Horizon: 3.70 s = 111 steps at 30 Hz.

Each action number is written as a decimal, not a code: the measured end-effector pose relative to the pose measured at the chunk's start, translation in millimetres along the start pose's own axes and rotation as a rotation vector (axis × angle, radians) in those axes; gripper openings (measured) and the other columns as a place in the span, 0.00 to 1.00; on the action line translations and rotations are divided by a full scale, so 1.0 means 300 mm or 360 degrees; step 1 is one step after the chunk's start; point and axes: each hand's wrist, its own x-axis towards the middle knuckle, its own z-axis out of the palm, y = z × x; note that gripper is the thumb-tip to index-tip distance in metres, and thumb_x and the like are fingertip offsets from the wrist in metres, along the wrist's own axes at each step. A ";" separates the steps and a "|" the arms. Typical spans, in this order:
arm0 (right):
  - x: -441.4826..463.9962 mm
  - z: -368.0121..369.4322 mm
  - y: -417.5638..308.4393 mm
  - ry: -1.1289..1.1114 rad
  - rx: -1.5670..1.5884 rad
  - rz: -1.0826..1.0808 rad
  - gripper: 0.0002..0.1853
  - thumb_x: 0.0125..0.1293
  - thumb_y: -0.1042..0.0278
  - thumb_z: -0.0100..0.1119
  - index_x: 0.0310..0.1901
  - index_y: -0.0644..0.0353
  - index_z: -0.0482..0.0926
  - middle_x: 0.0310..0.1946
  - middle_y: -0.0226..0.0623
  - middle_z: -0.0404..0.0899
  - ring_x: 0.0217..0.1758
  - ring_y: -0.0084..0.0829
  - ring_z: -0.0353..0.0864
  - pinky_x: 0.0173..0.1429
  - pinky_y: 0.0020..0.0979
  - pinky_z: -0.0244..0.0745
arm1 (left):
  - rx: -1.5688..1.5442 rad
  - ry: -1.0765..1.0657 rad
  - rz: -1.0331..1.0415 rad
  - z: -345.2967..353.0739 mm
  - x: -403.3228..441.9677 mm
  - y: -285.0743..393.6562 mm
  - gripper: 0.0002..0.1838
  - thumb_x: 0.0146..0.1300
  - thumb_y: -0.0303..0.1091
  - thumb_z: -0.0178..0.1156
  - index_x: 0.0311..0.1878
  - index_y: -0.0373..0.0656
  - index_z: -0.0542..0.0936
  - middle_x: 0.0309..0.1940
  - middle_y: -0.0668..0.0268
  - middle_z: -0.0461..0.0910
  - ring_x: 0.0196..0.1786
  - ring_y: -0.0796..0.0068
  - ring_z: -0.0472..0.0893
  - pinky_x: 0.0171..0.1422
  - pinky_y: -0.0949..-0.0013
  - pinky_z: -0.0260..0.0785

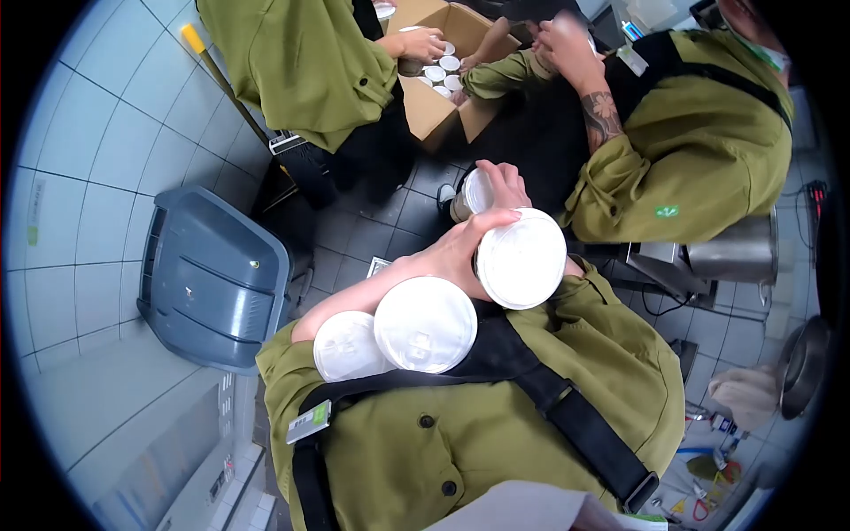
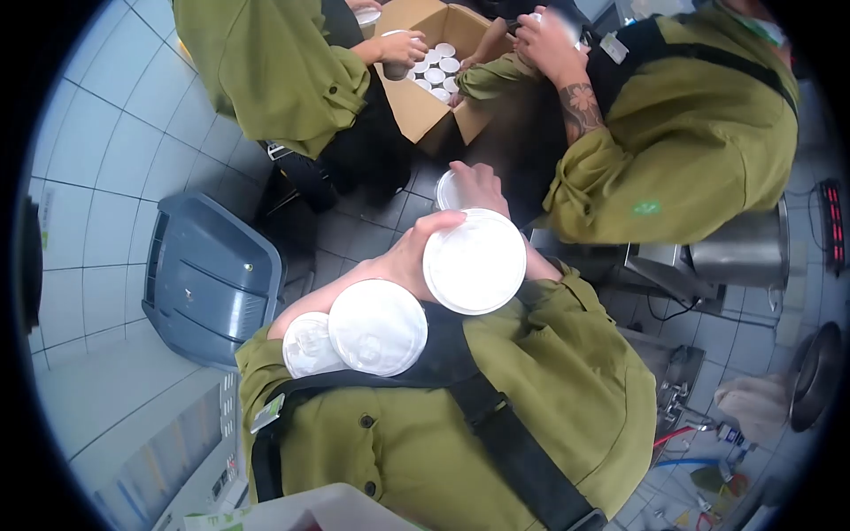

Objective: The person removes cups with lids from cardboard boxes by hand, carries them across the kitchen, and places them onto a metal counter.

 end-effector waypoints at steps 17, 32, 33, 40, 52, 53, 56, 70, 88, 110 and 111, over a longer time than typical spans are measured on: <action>0.188 0.065 0.141 -0.0119 0.0058 0.0158 0.38 0.37 0.72 0.68 0.56 0.42 0.67 0.56 0.43 0.60 0.60 0.47 0.61 0.60 0.40 0.66 | 0.0027 0.0160 -0.0159 0.035 0.089 -0.216 0.54 0.32 0.27 0.76 0.63 0.53 0.53 0.49 0.52 0.70 0.47 0.48 0.74 0.52 0.53 0.65; 0.095 0.109 0.099 -0.0120 0.0005 0.0361 0.33 0.48 0.68 0.62 0.59 0.43 0.64 0.56 0.48 0.58 0.57 0.53 0.62 0.59 0.40 0.65 | -0.0226 -0.0271 -0.0222 -0.037 0.095 -0.183 0.52 0.34 0.30 0.75 0.63 0.55 0.52 0.50 0.49 0.70 0.52 0.46 0.74 0.52 0.51 0.68; 0.080 0.110 0.095 -0.0109 0.0021 0.0337 0.35 0.47 0.66 0.63 0.60 0.43 0.63 0.55 0.49 0.58 0.57 0.54 0.62 0.58 0.42 0.66 | -0.0240 -0.0303 -0.0221 -0.044 0.096 -0.175 0.52 0.34 0.30 0.75 0.63 0.55 0.52 0.50 0.48 0.70 0.52 0.46 0.74 0.52 0.51 0.68; 0.035 0.138 0.068 -0.0015 0.0019 0.0431 0.37 0.45 0.67 0.66 0.60 0.44 0.62 0.56 0.50 0.57 0.58 0.55 0.60 0.59 0.45 0.65 | -0.0329 -0.0452 -0.0143 -0.059 0.087 -0.158 0.53 0.34 0.30 0.75 0.63 0.53 0.51 0.51 0.48 0.69 0.53 0.47 0.73 0.55 0.53 0.66; -0.096 0.155 0.100 0.0104 -0.0081 0.0605 0.41 0.40 0.63 0.68 0.61 0.41 0.62 0.55 0.46 0.58 0.58 0.51 0.62 0.62 0.44 0.61 | -0.0544 -0.0646 -0.0131 0.006 0.096 -0.120 0.55 0.35 0.28 0.75 0.66 0.52 0.51 0.52 0.51 0.69 0.54 0.51 0.73 0.56 0.56 0.65; -0.105 0.166 0.105 0.0103 -0.0098 0.0618 0.41 0.41 0.61 0.68 0.61 0.41 0.61 0.54 0.45 0.58 0.58 0.50 0.62 0.62 0.43 0.61 | -0.0556 -0.0653 -0.0119 0.006 0.097 -0.118 0.55 0.35 0.28 0.75 0.66 0.52 0.51 0.52 0.51 0.69 0.55 0.51 0.72 0.57 0.56 0.64; -0.126 0.193 0.099 0.0138 -0.0177 0.0626 0.40 0.44 0.57 0.66 0.62 0.41 0.60 0.54 0.44 0.59 0.59 0.48 0.61 0.63 0.42 0.60 | -0.0543 -0.0694 -0.0184 0.007 0.096 -0.116 0.56 0.33 0.28 0.75 0.66 0.52 0.50 0.52 0.51 0.68 0.55 0.50 0.71 0.57 0.56 0.64; -0.171 0.251 0.053 0.0143 -0.0290 0.0440 0.34 0.52 0.56 0.59 0.63 0.45 0.62 0.55 0.43 0.60 0.63 0.42 0.60 0.65 0.37 0.57 | -0.0584 -0.0658 -0.0256 0.011 0.069 -0.111 0.56 0.30 0.28 0.75 0.66 0.55 0.53 0.52 0.52 0.67 0.59 0.48 0.64 0.59 0.55 0.58; -0.112 0.223 0.108 0.0028 -0.0031 0.0332 0.44 0.36 0.61 0.73 0.60 0.48 0.63 0.54 0.45 0.60 0.59 0.48 0.62 0.62 0.42 0.61 | -0.0654 -0.0726 -0.0222 0.040 0.069 -0.130 0.51 0.30 0.27 0.73 0.63 0.47 0.58 0.52 0.54 0.71 0.58 0.55 0.70 0.61 0.60 0.63; -0.141 0.119 0.057 -0.0020 -0.0087 0.0526 0.47 0.34 0.66 0.66 0.62 0.47 0.57 0.54 0.50 0.58 0.59 0.52 0.60 0.62 0.42 0.61 | -0.0657 -0.0916 -0.0302 0.067 0.047 -0.102 0.52 0.35 0.33 0.74 0.65 0.51 0.54 0.55 0.55 0.68 0.58 0.56 0.70 0.60 0.60 0.62; -0.137 0.123 0.065 -0.0034 -0.0098 0.0535 0.47 0.33 0.65 0.66 0.62 0.48 0.58 0.53 0.51 0.58 0.57 0.54 0.61 0.60 0.43 0.63 | -0.0693 -0.0897 -0.0280 0.068 0.044 -0.101 0.51 0.36 0.33 0.73 0.66 0.51 0.54 0.56 0.54 0.68 0.58 0.56 0.71 0.60 0.61 0.63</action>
